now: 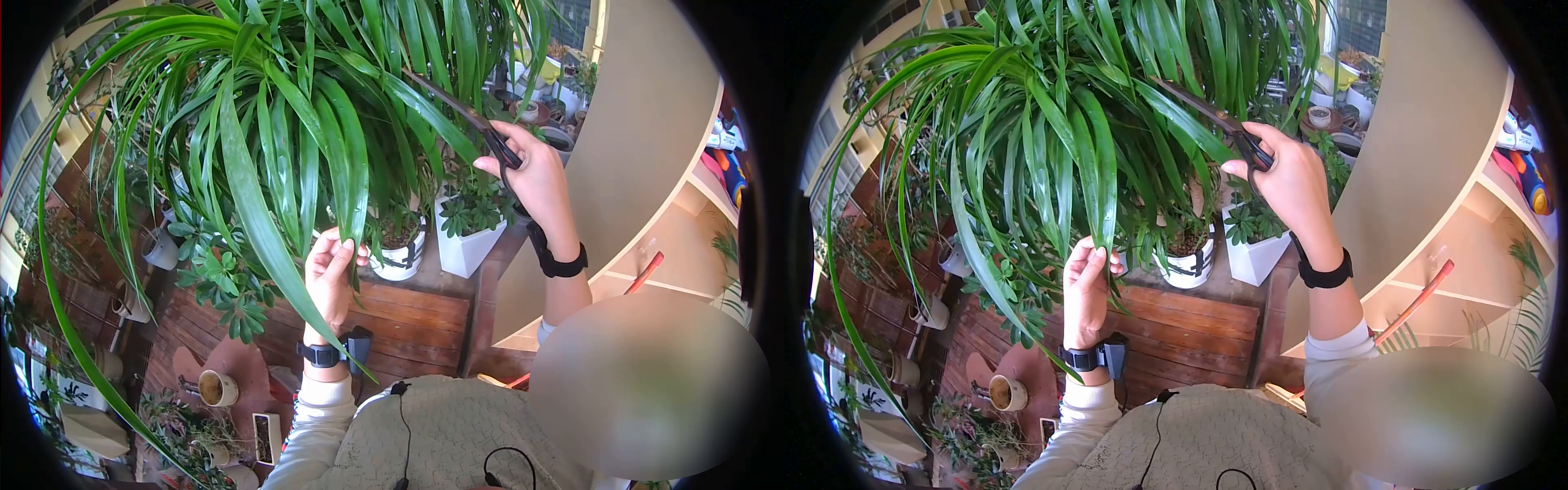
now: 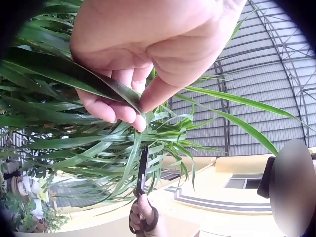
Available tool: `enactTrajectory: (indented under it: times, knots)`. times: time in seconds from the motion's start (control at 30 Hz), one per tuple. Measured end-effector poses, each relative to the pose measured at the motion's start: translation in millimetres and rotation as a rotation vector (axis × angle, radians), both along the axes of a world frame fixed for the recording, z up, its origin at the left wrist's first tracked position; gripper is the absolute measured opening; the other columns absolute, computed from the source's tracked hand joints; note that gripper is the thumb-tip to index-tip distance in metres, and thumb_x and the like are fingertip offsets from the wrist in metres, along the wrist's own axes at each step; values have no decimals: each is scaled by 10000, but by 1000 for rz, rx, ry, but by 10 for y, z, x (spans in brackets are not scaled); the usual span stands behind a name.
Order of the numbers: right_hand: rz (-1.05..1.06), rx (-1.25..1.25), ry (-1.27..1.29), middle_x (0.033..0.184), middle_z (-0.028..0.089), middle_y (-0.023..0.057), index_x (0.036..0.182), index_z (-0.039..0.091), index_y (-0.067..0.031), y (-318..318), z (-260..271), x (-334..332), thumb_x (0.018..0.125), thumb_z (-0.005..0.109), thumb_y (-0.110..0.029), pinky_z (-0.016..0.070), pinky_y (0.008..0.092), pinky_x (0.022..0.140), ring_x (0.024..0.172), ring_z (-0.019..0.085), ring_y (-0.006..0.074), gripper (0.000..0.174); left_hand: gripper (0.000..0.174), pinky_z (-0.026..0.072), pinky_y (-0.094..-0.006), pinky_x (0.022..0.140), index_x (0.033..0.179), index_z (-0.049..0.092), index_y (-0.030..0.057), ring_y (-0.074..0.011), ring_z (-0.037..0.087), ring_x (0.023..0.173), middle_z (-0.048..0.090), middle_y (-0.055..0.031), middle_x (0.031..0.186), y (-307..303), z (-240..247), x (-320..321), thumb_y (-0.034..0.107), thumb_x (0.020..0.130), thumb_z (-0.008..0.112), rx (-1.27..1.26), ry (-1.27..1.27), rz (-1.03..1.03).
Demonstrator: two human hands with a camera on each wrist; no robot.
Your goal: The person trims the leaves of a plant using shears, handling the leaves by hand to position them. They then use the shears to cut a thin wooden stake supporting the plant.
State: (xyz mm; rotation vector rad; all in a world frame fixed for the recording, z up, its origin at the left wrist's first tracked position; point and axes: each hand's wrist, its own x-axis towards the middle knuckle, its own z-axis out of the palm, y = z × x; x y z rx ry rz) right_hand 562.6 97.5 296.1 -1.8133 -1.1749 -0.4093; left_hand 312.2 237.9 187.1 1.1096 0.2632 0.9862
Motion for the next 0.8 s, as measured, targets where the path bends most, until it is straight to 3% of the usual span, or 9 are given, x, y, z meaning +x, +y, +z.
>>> enactTrajectory:
  times: [0.3, 0.8]
  knots:
    - [86, 50, 50, 725, 656, 150, 1142, 662, -46, 53, -61, 122, 676, 844, -367, 471, 333, 591, 587, 590, 243, 594, 134, 457, -280, 721, 1057, 604, 51, -123, 573, 761, 633, -37, 848, 14, 0, 32, 117, 941, 593, 13, -8, -6]
    - [61, 7, 43, 745, 678, 143, 1136, 674, -59, 3, 7, 88, 670, 844, -383, 477, 322, 588, 589, 608, 240, 592, 156, 465, -264, 734, 1091, 601, 31, -127, 596, 766, 664, -56, 866, 10, 3, 52, 68, 942, 575, 10, -37, -52]
